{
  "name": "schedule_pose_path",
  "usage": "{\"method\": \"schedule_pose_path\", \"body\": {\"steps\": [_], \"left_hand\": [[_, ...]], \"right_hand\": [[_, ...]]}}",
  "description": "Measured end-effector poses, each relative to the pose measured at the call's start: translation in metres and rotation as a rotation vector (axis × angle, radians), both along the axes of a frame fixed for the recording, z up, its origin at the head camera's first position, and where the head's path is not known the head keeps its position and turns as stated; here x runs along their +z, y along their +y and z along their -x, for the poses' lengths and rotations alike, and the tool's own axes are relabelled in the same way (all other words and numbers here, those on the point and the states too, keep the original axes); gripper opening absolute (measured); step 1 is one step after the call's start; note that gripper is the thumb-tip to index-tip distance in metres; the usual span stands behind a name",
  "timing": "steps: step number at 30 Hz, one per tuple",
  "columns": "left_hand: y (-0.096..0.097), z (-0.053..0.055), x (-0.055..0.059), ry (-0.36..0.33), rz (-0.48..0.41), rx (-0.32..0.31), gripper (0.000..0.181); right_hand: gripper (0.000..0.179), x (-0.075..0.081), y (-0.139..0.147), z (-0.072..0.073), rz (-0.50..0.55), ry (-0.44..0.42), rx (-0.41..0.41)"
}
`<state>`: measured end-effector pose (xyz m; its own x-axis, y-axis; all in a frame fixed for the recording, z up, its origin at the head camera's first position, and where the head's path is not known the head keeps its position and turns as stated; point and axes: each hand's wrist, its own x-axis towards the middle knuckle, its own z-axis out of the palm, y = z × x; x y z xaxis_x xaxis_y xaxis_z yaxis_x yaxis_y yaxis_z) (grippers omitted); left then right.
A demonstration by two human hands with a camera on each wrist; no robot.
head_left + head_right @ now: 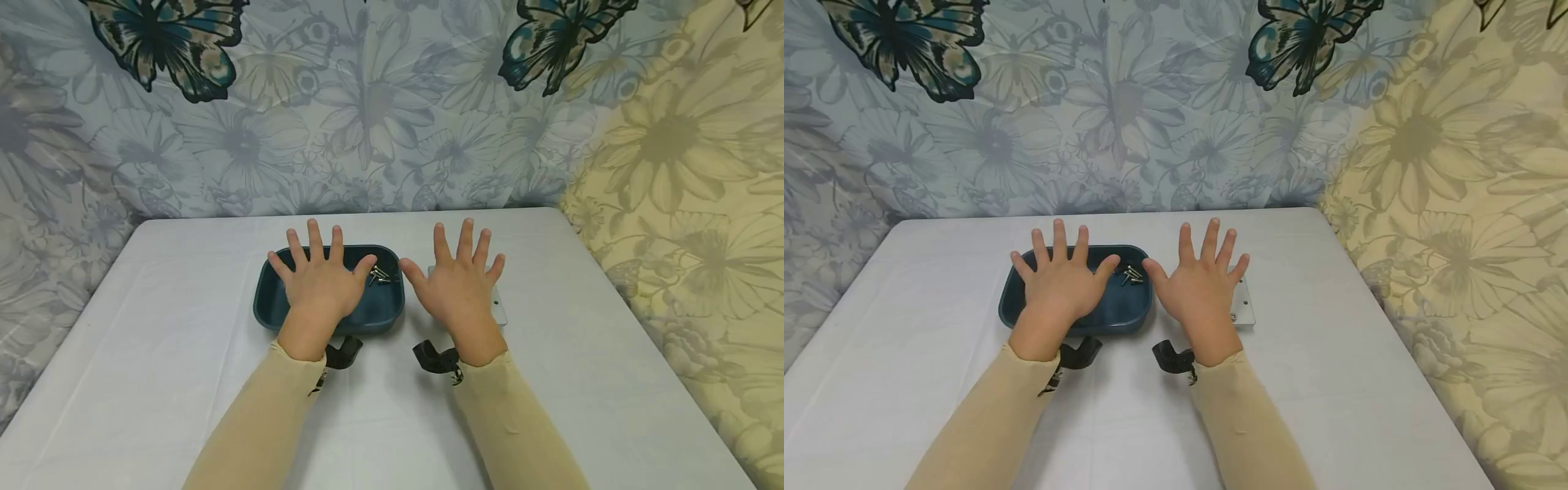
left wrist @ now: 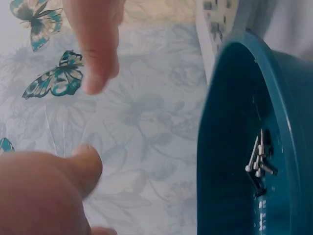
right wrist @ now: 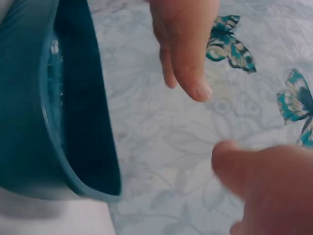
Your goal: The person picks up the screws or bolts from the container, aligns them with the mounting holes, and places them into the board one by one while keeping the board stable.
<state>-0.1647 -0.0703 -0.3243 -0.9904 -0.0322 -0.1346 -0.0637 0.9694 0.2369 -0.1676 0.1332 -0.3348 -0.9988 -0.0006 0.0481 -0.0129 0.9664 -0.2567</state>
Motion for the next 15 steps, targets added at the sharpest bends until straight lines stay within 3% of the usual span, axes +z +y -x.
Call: {"method": "schedule_pose_path", "body": {"steps": [3, 7, 10, 15], "left_hand": [[-0.005, 0.002, -0.003, -0.006, -0.103, -0.113, 0.086], [-0.019, 0.008, -0.009, -0.008, -0.290, -0.271, 0.088], [-0.031, 0.013, -0.013, -0.008, -0.409, -0.316, 0.090], [-0.041, 0.020, -0.021, -0.037, -0.544, -0.330, 0.085]], "right_hand": [[0.094, 0.005, 0.024, 0.002, 0.152, 0.025, 0.101], [0.084, 0.012, 0.078, 0.003, 0.461, 0.023, 0.224], [0.080, 0.010, 0.117, 0.001, 0.632, -0.039, 0.249], [0.080, -0.007, 0.160, 0.000, 0.834, -0.232, 0.251]]}}
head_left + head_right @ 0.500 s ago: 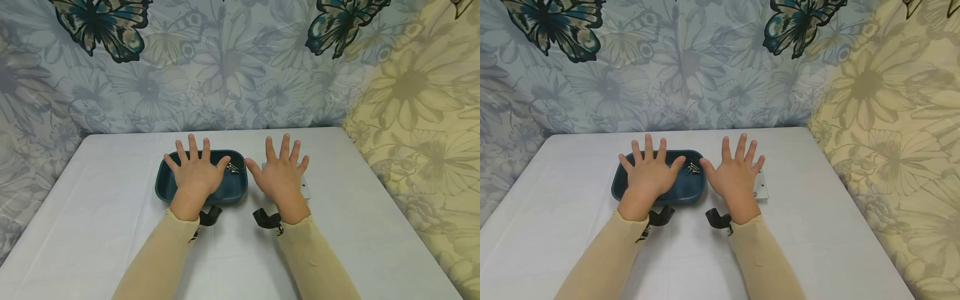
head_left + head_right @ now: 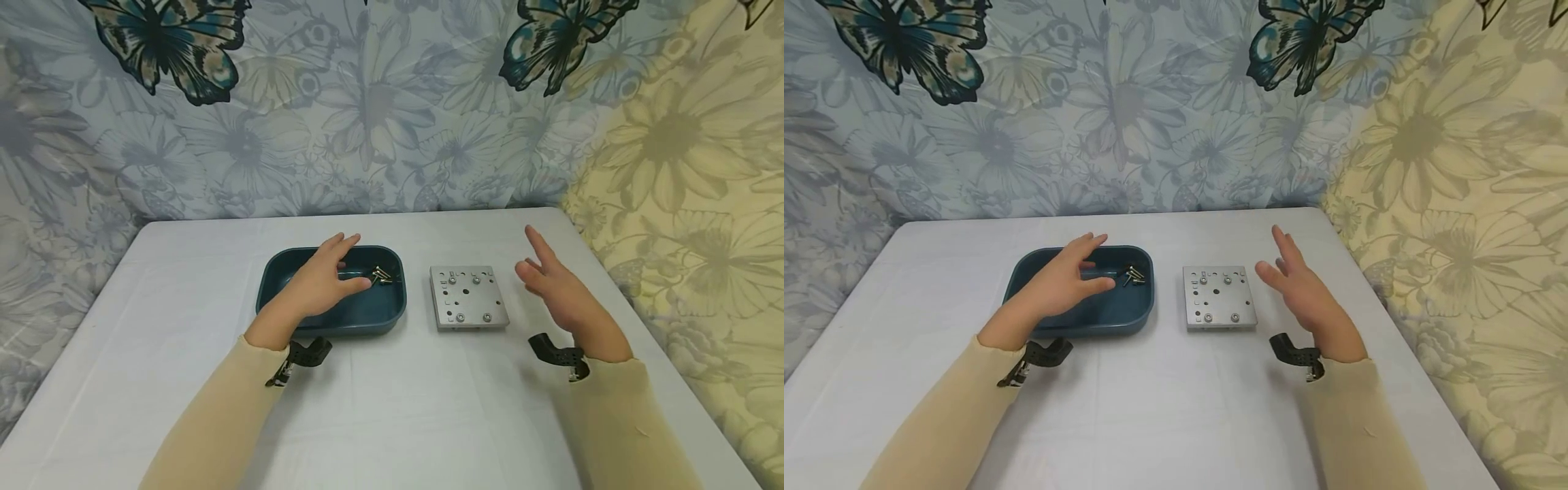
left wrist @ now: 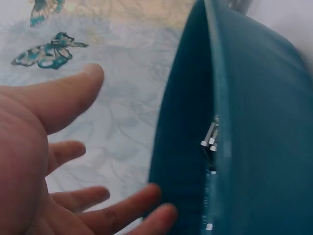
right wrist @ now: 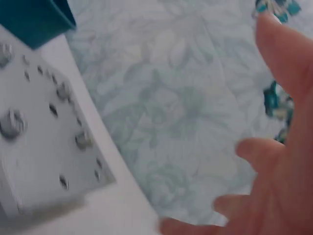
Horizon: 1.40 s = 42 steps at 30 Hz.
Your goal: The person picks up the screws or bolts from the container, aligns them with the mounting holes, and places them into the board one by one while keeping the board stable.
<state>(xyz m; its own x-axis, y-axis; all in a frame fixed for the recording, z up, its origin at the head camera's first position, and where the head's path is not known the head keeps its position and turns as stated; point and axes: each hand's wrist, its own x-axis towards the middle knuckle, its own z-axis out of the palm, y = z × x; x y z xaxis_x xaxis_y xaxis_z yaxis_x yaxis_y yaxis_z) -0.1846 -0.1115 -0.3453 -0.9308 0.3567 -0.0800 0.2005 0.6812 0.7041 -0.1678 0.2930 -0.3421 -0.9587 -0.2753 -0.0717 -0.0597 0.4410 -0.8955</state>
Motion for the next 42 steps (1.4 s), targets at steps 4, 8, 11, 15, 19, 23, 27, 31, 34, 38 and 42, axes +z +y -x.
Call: {"method": "schedule_pose_path", "body": {"steps": [4, 8, 11, 15, 19, 23, 27, 31, 34, 38, 42], "left_hand": [[-0.002, 0.005, -0.007, -0.059, -0.079, -0.002, 0.073], [-0.002, 0.010, -0.018, -0.110, -0.141, -0.006, 0.064], [-0.001, 0.014, -0.026, -0.129, -0.160, -0.020, 0.057], [0.001, 0.019, -0.036, -0.106, -0.136, -0.049, 0.051], [0.003, 0.025, -0.045, -0.104, -0.122, -0.059, 0.045], [0.003, 0.031, -0.051, -0.107, -0.102, -0.056, 0.041], [0.004, 0.035, -0.051, -0.085, -0.059, -0.067, 0.037], [0.006, 0.038, -0.048, -0.061, 0.004, -0.102, 0.035], [0.007, 0.043, -0.050, -0.052, 0.039, -0.130, 0.033], [0.007, 0.048, -0.053, -0.046, 0.059, -0.163, 0.030], [0.006, 0.050, -0.055, -0.030, 0.073, -0.194, 0.029]], "right_hand": [[0.087, -0.020, 0.017, 0.002, 0.056, -0.184, 0.087], [0.091, -0.042, 0.025, 0.004, 0.062, -0.250, 0.145], [0.093, -0.055, 0.026, 0.007, 0.069, -0.238, 0.139], [0.097, -0.066, 0.025, 0.010, 0.051, -0.217, 0.108], [0.099, -0.072, 0.023, 0.013, 0.045, -0.209, 0.086], [0.099, -0.074, 0.019, 0.016, 0.078, -0.210, 0.091], [0.101, -0.074, 0.013, 0.019, 0.101, -0.213, 0.125], [0.100, -0.075, 0.010, 0.023, 0.128, -0.217, 0.149], [0.098, -0.077, 0.008, 0.024, 0.173, -0.229, 0.154], [0.097, -0.082, 0.008, 0.024, 0.213, -0.239, 0.150], [0.097, -0.083, 0.007, 0.022, 0.238, -0.231, 0.154]]}}
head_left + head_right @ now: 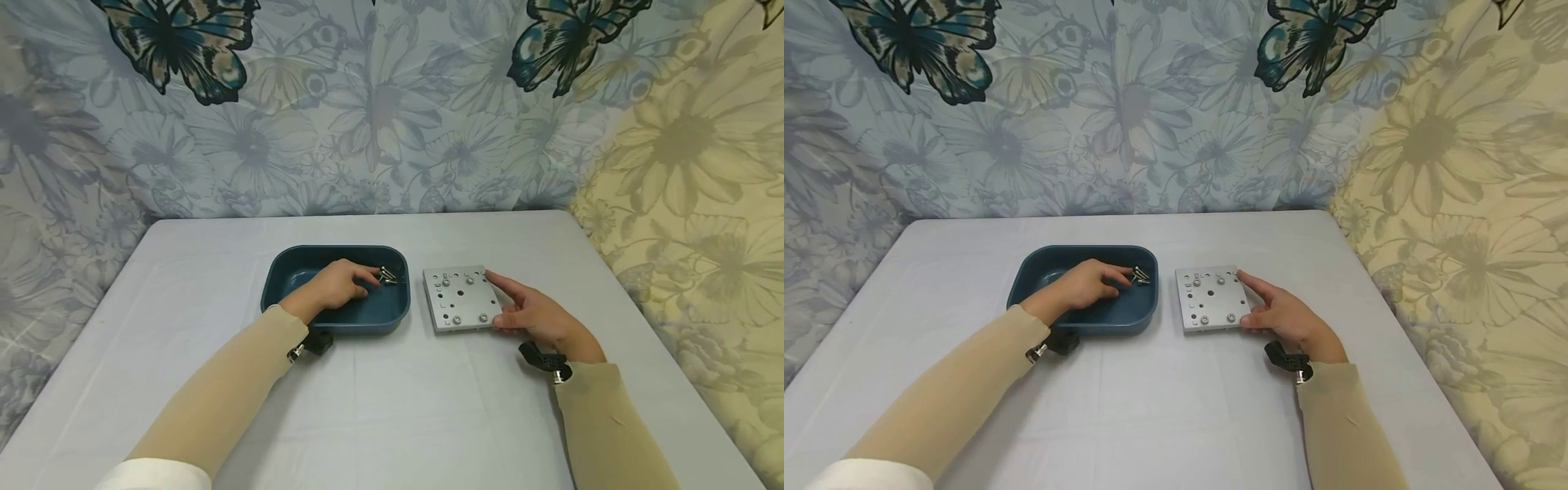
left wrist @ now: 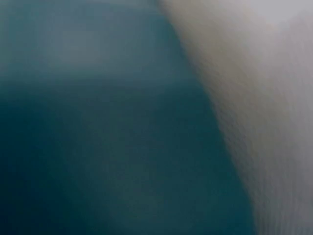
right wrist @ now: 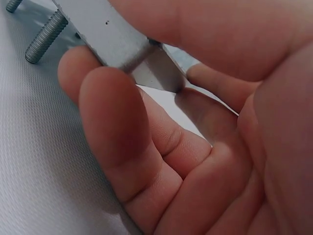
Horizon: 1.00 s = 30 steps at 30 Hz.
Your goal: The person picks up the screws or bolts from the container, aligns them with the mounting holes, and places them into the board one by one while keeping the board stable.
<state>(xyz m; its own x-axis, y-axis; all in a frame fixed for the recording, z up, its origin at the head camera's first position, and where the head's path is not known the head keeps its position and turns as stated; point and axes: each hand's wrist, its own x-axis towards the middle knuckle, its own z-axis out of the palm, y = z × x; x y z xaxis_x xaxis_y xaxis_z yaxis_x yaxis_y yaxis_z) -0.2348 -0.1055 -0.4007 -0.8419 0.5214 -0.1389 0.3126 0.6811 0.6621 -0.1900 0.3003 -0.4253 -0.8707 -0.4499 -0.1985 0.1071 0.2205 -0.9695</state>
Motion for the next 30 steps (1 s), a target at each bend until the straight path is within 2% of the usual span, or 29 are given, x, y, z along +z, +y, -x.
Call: {"method": "schedule_pose_path", "body": {"steps": [11, 20, 26, 30], "left_hand": [[-0.001, 0.002, -0.009, 0.061, 0.059, -0.076, 0.031], [0.000, 0.004, -0.015, 0.225, 0.131, -0.166, 0.025], [0.004, 0.003, -0.014, 0.260, 0.166, -0.205, 0.024], [0.005, 0.002, -0.014, 0.243, 0.153, -0.185, 0.022]], "right_hand": [[0.095, -0.001, 0.000, -0.002, 0.007, -0.009, -0.010], [0.095, 0.001, 0.000, -0.001, 0.008, -0.011, -0.007], [0.095, 0.001, -0.001, -0.002, 0.028, -0.018, -0.019], [0.094, 0.000, -0.001, -0.003, 0.043, -0.017, -0.020]]}}
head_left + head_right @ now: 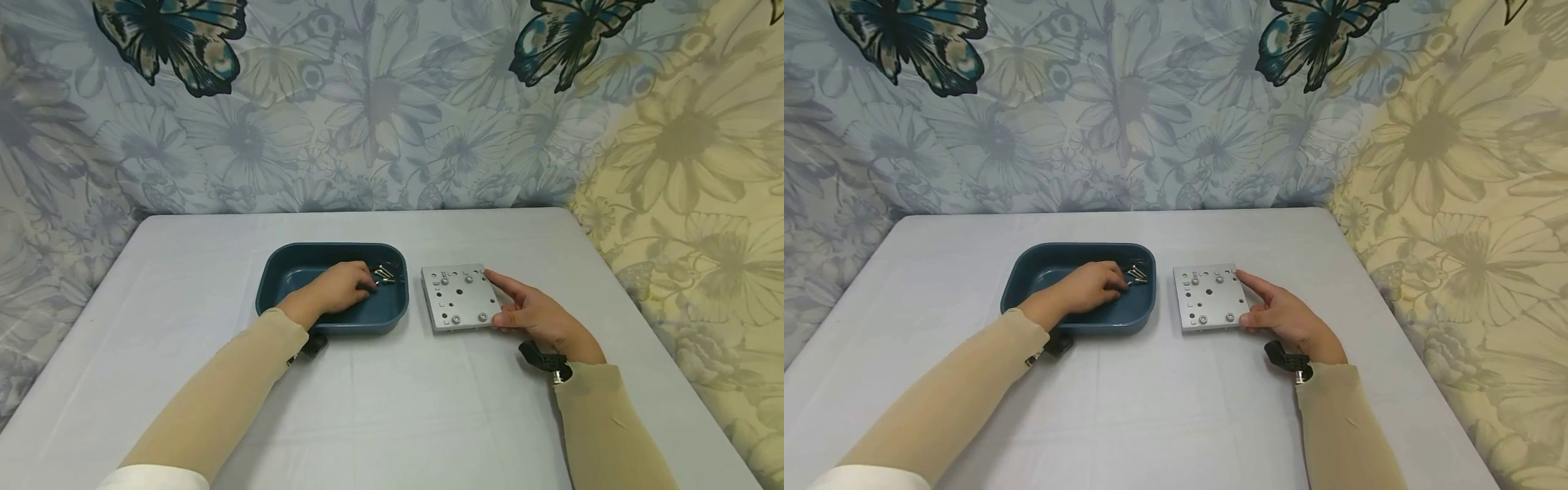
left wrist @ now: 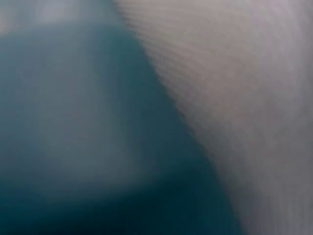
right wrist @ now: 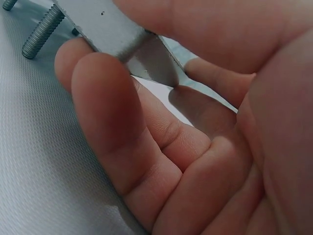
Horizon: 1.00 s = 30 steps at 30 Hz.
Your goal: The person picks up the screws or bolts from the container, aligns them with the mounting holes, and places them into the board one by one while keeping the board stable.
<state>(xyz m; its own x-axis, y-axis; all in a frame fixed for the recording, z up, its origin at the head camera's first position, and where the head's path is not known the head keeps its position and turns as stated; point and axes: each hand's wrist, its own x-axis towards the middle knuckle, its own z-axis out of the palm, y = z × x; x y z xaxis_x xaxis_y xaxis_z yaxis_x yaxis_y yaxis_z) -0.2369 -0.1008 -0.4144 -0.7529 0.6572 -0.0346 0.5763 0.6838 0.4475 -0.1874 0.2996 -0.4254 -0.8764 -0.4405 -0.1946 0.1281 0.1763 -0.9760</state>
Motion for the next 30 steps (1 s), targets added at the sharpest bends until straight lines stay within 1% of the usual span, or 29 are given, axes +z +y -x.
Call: {"method": "schedule_pose_path", "body": {"steps": [4, 7, 11, 18, 26, 30], "left_hand": [[0.0004, -0.0017, 0.0022, -0.045, -0.039, 0.045, 0.024], [0.0007, -0.0026, 0.0040, -0.046, -0.039, 0.043, 0.024], [0.0010, -0.0029, 0.0047, -0.021, -0.024, 0.021, 0.022], [-0.0008, -0.0019, 0.0032, 0.025, -0.028, 0.013, 0.018], [-0.0007, -0.0020, 0.0035, 0.081, 0.028, -0.021, 0.019], [-0.0004, -0.0040, 0.0063, 0.102, 0.048, -0.017, 0.017]], "right_hand": [[0.095, -0.0006, 0.0006, -0.0008, -0.008, 0.008, -0.004], [0.096, -0.0007, 0.0009, -0.0008, -0.019, 0.014, -0.007], [0.096, -0.0008, 0.0013, -0.0002, -0.024, 0.019, -0.006], [0.097, -0.0012, 0.0016, 0.0009, -0.024, 0.029, -0.006], [0.096, 0.0002, 0.0005, -0.0001, -0.014, 0.017, -0.003], [0.097, 0.0011, -0.0030, -0.0003, -0.025, 0.014, -0.022]]}}
